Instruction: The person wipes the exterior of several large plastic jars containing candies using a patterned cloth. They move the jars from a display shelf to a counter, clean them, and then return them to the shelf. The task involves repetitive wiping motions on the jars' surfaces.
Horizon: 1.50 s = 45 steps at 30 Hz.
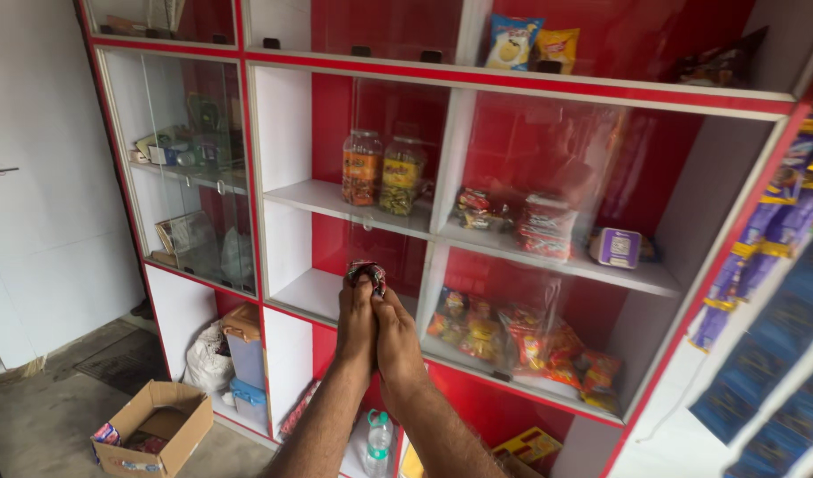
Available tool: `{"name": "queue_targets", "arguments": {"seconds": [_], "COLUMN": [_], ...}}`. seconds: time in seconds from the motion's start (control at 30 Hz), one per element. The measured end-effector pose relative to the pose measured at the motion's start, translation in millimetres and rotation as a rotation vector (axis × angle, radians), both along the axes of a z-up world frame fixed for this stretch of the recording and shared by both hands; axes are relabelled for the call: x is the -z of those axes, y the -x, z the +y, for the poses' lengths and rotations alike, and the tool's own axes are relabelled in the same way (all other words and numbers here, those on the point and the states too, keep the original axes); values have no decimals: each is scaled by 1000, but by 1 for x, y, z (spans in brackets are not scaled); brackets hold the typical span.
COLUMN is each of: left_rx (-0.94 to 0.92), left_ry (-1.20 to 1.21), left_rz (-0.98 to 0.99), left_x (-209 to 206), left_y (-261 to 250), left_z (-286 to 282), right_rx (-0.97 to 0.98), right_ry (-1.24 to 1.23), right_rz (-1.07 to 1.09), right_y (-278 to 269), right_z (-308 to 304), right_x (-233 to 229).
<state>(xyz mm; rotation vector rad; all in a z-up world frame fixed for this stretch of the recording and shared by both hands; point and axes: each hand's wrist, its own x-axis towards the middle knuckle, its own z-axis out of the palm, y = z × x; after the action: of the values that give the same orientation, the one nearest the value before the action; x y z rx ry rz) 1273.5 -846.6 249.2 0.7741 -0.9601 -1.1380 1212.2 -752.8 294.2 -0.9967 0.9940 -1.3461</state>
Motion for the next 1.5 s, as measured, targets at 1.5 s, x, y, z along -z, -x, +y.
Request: {"name": "queue_targets", "arguments": {"seconds": [1.5], "left_rx": [-19], "left_ry": [261], "left_rz": [-582], "left_x": [-5], "left_y": [-156], "left_z": [-453], "right_rx": [833], "right_ry": [261], "right_rz": [877], "right_y": [-125], "right_z": [-510], "right_x": [14]}}
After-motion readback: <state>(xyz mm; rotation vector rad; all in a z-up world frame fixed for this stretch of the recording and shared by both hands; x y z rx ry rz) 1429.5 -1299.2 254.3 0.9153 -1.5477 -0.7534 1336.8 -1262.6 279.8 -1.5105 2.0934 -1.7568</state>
